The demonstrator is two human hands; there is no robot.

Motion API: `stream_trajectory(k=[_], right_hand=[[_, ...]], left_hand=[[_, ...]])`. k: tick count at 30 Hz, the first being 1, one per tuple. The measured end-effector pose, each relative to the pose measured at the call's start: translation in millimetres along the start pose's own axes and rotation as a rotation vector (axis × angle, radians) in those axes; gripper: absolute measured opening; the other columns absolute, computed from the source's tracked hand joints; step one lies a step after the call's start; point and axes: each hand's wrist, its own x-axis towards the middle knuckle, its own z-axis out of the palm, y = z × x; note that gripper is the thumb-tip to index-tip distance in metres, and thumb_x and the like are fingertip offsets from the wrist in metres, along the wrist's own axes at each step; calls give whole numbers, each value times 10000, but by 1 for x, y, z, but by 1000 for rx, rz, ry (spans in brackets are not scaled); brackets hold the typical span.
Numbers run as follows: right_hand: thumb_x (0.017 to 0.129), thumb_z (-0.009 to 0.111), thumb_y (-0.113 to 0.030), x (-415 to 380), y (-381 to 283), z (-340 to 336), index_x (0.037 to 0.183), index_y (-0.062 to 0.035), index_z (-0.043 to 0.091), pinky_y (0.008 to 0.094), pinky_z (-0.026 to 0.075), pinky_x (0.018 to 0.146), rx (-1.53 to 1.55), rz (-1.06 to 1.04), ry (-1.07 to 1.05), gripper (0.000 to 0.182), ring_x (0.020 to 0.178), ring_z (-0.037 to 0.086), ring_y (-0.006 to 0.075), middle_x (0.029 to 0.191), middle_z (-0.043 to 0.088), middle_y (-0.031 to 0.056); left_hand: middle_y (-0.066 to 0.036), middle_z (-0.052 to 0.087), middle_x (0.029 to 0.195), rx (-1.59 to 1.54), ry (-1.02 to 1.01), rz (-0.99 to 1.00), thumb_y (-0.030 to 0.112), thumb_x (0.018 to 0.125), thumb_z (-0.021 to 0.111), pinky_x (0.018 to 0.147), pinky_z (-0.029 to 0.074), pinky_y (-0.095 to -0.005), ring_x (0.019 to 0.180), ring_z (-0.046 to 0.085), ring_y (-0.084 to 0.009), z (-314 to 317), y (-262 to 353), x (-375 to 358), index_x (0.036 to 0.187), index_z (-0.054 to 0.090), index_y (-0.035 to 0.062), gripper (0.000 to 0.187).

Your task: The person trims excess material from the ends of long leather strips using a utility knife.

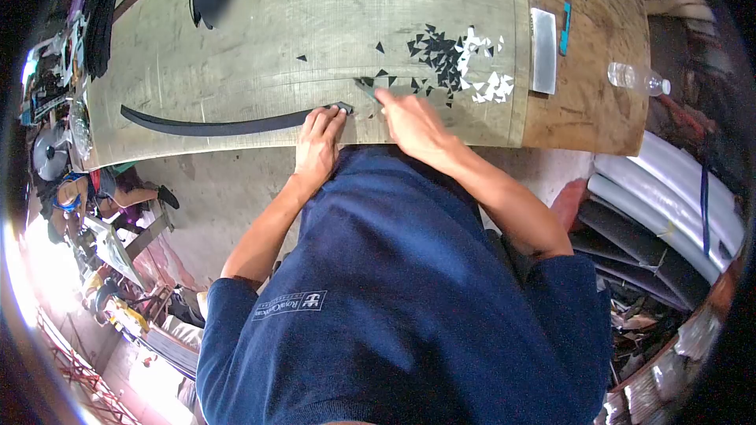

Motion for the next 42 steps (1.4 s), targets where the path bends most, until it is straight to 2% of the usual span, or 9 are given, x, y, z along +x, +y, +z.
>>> stream_trajectory(k=[4,9,17,19,24,28,37,40,42], right_hand=[[945,509,-49,-9,7,2,1239,14,535,503,499,639,21,-41,179,302,719,654,431,826,650,273],[926,502,-15,-24,-3,40,1269,58,493,534,525,696,20,-8,235,351,764,646,475,853,649,302],[852,532,4,-44,-49,76,1388,95,397,534,522,688,51,309,222,560,746,642,485,813,637,328],[857,528,-3,-40,-56,93,1394,100,385,526,526,707,80,362,303,565,787,642,484,892,635,339],[863,512,4,-29,-85,134,1385,112,389,500,528,766,202,453,566,547,894,632,468,1094,593,340],[822,511,18,-20,-110,134,1391,139,361,533,529,793,274,555,591,601,899,651,492,1080,604,355],[823,528,8,-10,-126,139,1364,117,427,516,548,756,209,636,624,561,836,671,467,999,634,337],[838,529,-20,-8,-127,130,1286,107,492,506,552,742,175,651,599,467,847,680,447,943,660,305],[846,534,-41,-4,-126,113,1208,89,533,496,555,740,150,698,485,385,860,688,428,904,675,282]], left_hand=[[-122,617,1186,3,-7,52,26,808,583,980,471,-410,1120,547,-324,-6,-5,4,1200,636,18,396],[-98,628,1098,-79,-132,140,37,800,579,904,500,-396,1029,576,-302,-20,-21,17,1206,640,32,410],[-118,602,1110,-130,-375,396,29,786,570,886,506,-399,1024,576,-319,-34,-53,41,1228,622,25,446],[-128,590,1143,-116,-446,456,29,785,570,895,503,-403,1041,571,-327,-36,-58,47,1244,608,19,461],[-111,577,1148,-123,-437,682,42,792,558,875,516,-372,1018,571,-289,-35,-67,61,1234,596,-24,448],[-129,572,1255,-119,-586,679,32,811,546,938,506,-399,1139,572,-324,-35,-73,69,1259,593,13,451],[-109,589,1159,-151,-518,787,35,803,558,848,548,-375,1052,593,-284,-38,-71,77,1193,613,-34,400],[-113,591,1139,-131,-515,781,35,802,561,838,551,-381,1045,599,-288,-37,-70,76,1179,618,-40,388],[-119,590,1121,-126,-519,778,37,797,571,831,550,-383,1034,603,-292,-36,-70,76,1171,619,-43,386]])
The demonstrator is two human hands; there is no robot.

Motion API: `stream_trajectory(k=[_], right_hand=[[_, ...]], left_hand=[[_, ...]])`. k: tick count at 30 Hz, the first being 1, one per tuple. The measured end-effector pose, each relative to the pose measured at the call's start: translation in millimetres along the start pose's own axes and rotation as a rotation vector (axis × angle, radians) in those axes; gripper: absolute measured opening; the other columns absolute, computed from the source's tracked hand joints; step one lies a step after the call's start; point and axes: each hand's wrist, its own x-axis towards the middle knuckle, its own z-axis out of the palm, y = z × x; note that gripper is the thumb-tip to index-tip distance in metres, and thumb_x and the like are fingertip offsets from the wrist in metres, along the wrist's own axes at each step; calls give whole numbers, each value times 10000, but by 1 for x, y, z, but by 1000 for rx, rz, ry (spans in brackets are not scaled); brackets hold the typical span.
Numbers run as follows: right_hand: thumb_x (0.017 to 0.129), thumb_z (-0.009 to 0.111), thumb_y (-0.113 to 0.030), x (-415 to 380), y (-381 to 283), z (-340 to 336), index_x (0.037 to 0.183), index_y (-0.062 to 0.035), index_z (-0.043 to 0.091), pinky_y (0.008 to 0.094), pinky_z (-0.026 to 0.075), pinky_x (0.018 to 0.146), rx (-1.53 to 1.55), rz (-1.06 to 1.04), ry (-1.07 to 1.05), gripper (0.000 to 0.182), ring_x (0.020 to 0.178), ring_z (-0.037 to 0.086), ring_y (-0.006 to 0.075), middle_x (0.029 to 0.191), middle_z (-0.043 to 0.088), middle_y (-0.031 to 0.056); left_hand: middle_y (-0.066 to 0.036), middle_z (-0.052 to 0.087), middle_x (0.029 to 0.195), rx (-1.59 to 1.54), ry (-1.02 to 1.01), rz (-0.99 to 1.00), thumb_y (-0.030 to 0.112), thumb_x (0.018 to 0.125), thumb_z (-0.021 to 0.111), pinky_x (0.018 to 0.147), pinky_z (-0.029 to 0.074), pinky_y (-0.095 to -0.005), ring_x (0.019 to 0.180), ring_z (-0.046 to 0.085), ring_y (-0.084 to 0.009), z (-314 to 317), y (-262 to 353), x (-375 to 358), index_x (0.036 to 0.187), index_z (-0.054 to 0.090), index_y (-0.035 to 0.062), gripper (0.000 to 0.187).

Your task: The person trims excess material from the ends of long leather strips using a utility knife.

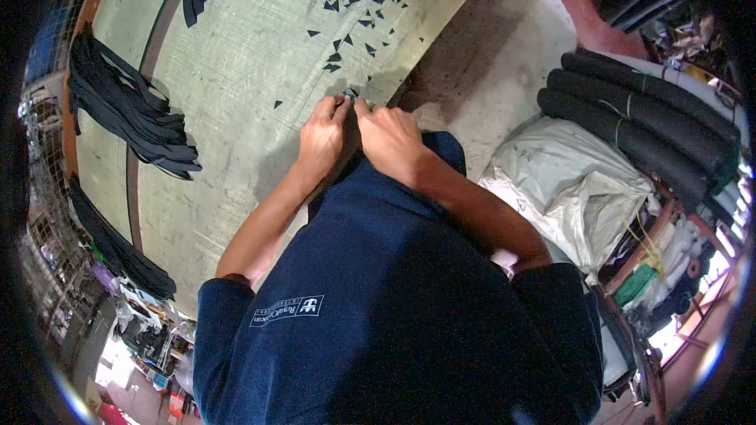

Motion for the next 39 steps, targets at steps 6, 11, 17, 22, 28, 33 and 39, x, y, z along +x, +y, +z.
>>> stream_trajectory(k=[6,11,17,22,28,33,39], right_hand=[[856,547,-73,11,-9,-20,1053,55,597,480,565,723,-105,-18,-67,241,841,703,395,840,697,241],[842,556,-60,8,-10,-10,1068,71,605,451,575,663,-98,-9,6,266,765,708,386,808,694,233],[812,578,-45,9,-1,13,1194,81,572,449,562,620,-97,-37,142,402,685,696,372,763,679,230],[792,591,-8,1,3,16,1248,83,552,465,543,646,-27,-11,125,466,695,677,388,733,663,231],[836,556,-33,-1,4,21,1259,65,529,465,569,647,-4,-9,162,435,734,700,392,814,682,249],[814,559,11,-2,8,26,1249,57,541,490,542,671,71,14,158,437,752,675,423,818,663,275],[848,532,7,-4,35,34,1207,55,561,530,521,695,325,-49,351,363,778,649,474,824,652,298]], left_hand=[[-129,593,1096,-24,10,-21,52,815,586,804,558,-395,1007,623,-316,2,1,2,1156,641,10,349],[-135,591,1082,-49,41,-21,48,798,608,801,550,-392,996,621,-316,3,2,2,1144,638,-15,353],[-130,582,1077,-66,3,-45,44,790,620,812,540,-381,993,612,-305,0,5,3,1169,627,-27,386],[-123,568,1099,-54,18,18,21,788,611,816,533,-367,999,599,-290,1,-2,3,1198,601,-45,415],[-134,574,1103,-25,-16,-29,9,802,592,822,531,-370,1000,602,-296,-4,6,4,1193,611,-45,396],[-145,588,1110,-44,28,-8,4,806,583,831,535,-379,1016,607,-309,2,0,5,1183,618,-53,383],[-161,608,1110,-78,78,-10,5,839,598,830,539,-401,1004,627,-333,2,1,-1,1157,646,-25,323]])
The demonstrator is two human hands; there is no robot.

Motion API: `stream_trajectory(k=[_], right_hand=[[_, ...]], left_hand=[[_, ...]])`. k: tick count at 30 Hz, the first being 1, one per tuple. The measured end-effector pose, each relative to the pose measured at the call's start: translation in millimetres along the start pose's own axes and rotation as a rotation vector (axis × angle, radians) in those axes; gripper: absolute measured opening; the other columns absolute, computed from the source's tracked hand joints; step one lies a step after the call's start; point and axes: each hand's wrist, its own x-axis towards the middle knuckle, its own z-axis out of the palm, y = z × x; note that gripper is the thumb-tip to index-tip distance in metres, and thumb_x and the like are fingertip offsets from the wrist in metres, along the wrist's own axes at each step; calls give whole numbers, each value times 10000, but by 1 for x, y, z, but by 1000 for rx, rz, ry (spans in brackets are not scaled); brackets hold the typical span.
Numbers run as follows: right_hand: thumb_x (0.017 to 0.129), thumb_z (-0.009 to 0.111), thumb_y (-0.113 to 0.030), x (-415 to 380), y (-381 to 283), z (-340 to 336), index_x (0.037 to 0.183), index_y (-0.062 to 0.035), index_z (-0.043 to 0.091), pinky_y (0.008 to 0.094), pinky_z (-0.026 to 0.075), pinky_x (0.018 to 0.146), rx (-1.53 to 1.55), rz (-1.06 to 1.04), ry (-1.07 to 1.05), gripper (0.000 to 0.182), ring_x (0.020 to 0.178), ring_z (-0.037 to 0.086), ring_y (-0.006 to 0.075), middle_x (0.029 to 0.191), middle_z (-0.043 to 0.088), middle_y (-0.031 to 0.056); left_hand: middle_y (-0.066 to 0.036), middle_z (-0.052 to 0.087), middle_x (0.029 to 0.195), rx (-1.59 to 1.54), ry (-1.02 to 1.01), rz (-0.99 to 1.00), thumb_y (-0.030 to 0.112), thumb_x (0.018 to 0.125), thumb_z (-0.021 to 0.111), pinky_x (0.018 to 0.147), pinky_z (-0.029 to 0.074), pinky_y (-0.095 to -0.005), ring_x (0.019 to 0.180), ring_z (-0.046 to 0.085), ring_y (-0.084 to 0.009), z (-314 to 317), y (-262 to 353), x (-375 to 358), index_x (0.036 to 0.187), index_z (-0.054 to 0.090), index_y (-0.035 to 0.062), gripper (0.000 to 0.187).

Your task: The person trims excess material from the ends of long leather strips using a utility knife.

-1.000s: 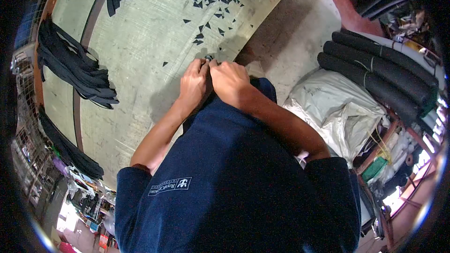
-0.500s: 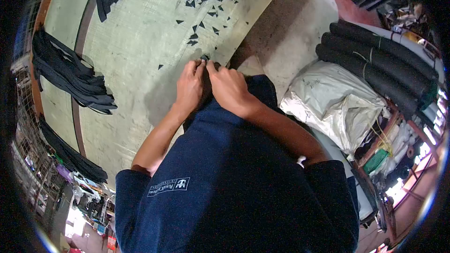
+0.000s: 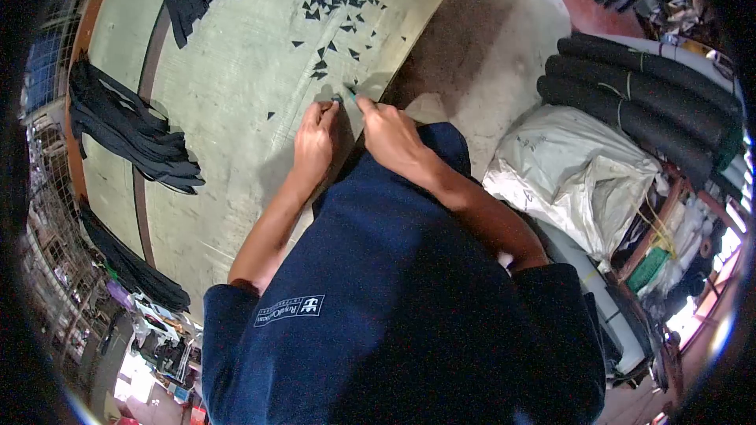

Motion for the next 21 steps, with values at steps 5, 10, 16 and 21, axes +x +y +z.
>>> stream_trajectory(k=[5,10,16,21], right_hand=[[923,534,-61,12,16,-26,1267,-42,575,525,517,778,79,39,105,347,892,642,468,981,652,294],[942,552,-107,28,21,-35,1306,-123,579,502,518,754,-68,-17,42,364,902,642,457,1063,620,262],[930,582,-146,65,21,-42,1309,-151,593,496,501,732,-142,-156,-94,379,851,619,419,998,576,211],[876,629,-114,110,47,-26,1267,-149,626,465,482,807,-205,-468,-30,393,944,561,330,990,554,144]], left_hand=[[-162,615,1099,-68,95,-141,41,836,683,819,536,-403,971,641,-339,8,5,0,1132,663,9,299],[-198,592,1092,-191,111,-302,30,828,666,822,526,-419,984,613,-368,5,12,3,1100,644,-11,276],[-181,590,1103,-163,325,-488,-3,807,655,882,500,-424,1010,604,-352,-22,11,14,1087,643,-15,281],[-138,653,960,27,280,-443,130,814,688,864,481,-432,930,598,-341,-16,14,5,1060,678,41,261]])
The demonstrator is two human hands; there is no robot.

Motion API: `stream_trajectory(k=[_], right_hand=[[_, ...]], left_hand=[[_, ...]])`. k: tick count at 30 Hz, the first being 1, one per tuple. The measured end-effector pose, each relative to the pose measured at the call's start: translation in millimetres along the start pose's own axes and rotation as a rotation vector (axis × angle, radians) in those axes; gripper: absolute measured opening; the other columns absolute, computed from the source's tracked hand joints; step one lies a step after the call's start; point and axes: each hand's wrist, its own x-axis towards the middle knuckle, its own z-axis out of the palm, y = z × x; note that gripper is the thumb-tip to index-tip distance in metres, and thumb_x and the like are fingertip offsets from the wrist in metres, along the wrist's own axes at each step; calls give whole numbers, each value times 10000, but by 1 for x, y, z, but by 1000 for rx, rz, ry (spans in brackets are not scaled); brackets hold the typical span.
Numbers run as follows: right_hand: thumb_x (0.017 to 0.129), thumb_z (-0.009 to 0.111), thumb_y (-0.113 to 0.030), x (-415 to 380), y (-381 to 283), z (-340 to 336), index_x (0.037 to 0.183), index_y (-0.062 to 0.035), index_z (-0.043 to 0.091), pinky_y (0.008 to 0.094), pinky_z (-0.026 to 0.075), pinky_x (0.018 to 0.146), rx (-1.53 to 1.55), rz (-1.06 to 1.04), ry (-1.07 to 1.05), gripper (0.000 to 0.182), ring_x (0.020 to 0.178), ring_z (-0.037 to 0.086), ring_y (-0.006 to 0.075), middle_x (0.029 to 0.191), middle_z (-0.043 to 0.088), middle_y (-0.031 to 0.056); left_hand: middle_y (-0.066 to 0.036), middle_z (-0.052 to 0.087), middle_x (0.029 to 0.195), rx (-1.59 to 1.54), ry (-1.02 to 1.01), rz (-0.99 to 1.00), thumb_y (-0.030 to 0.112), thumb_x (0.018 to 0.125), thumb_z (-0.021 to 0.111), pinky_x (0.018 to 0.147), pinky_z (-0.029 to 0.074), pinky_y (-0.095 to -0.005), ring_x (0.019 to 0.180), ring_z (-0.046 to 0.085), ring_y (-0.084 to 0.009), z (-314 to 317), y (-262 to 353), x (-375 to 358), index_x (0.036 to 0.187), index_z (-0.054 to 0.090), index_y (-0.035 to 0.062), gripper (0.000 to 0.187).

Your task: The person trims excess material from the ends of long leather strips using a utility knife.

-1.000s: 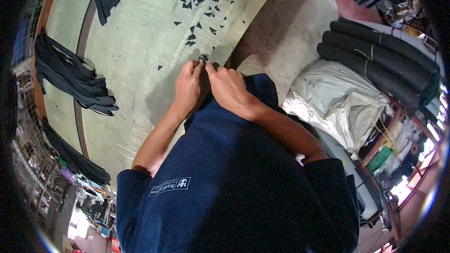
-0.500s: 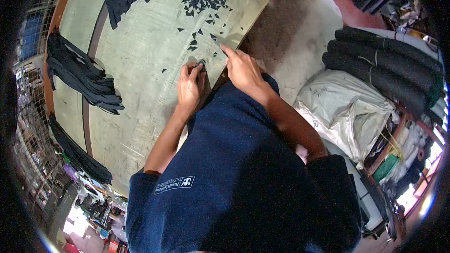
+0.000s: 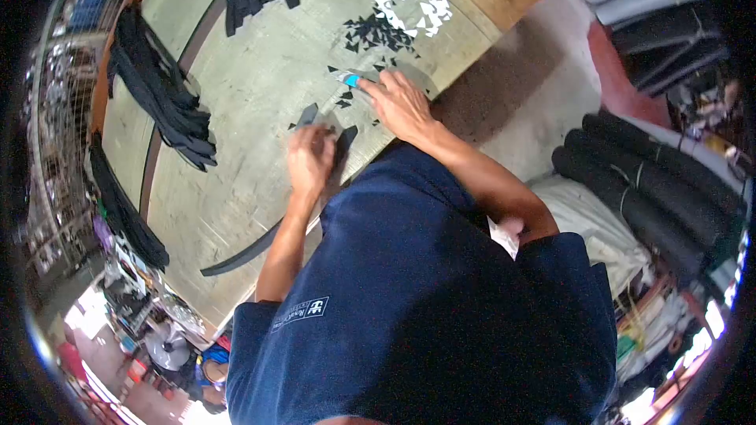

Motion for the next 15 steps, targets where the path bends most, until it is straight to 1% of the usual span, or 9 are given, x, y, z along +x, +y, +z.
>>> stream_trajectory(k=[1,3,4,7,8,11,12,13,15], right_hand=[[873,633,-120,4,5,1,1263,-153,628,463,472,809,-28,-28,-3,391,951,555,328,1001,555,141],[866,641,-131,14,15,2,1253,-160,632,459,451,813,-91,-88,-5,389,966,544,324,1024,558,135],[855,650,-146,17,15,-1,1213,-146,653,451,428,816,-108,-109,-4,357,992,527,312,1057,560,128],[849,658,-147,25,10,-9,1140,-116,691,451,427,814,-90,-192,67,295,1004,522,303,1076,559,121],[843,670,-158,28,8,-7,1054,-82,718,449,433,820,-50,-237,51,229,990,527,299,1052,571,119],[833,684,-167,33,0,13,1008,-64,723,438,443,843,88,-455,-318,206,985,532,294,1022,586,119],[818,690,-159,33,-11,13,956,-39,710,424,451,866,72,-559,-375,184,999,540,289,986,592,122],[794,693,-141,31,-17,21,934,-22,694,421,448,889,54,-596,-459,184,1031,543,296,1025,592,129],[779,692,-133,28,-24,28,969,-6,680,434,442,919,94,-700,-484,229,1060,541,319,1072,589,150]], left_hand=[[-142,640,989,27,-64,-37,145,799,702,867,477,-431,923,587,-339,3,7,-8,1056,674,35,282],[-143,626,1016,70,-18,-52,150,776,704,854,478,-434,954,578,-339,15,12,-22,1040,668,33,291],[-144,621,1026,91,-12,-71,142,766,699,860,473,-439,965,573,-339,18,14,-25,1054,660,34,310],[-148,610,1045,125,21,-130,115,739,680,880,459,-448,992,563,-339,31,20,-36,1103,631,37,375],[-149,609,1044,129,45,-138,104,730,672,888,453,-449,997,561,-338,35,21,-37,1123,620,37,402],[-154,599,1055,111,95,-175,84,717,654,908,433,-445,1016,554,-339,43,19,-41,1183,577,38,475],[-156,598,1057,88,111,-209,83,718,654,903,434,-446,1018,553,-339,45,20,-41,1182,576,39,472],[-157,596,1060,66,126,-241,82,719,653,899,434,-447,1021,552,-340,46,22,-42,1181,576,40,470],[-155,599,1055,72,237,-303,94,717,696,880,436,-451,1010,552,-342,45,30,-49,1182,571,36,485]])
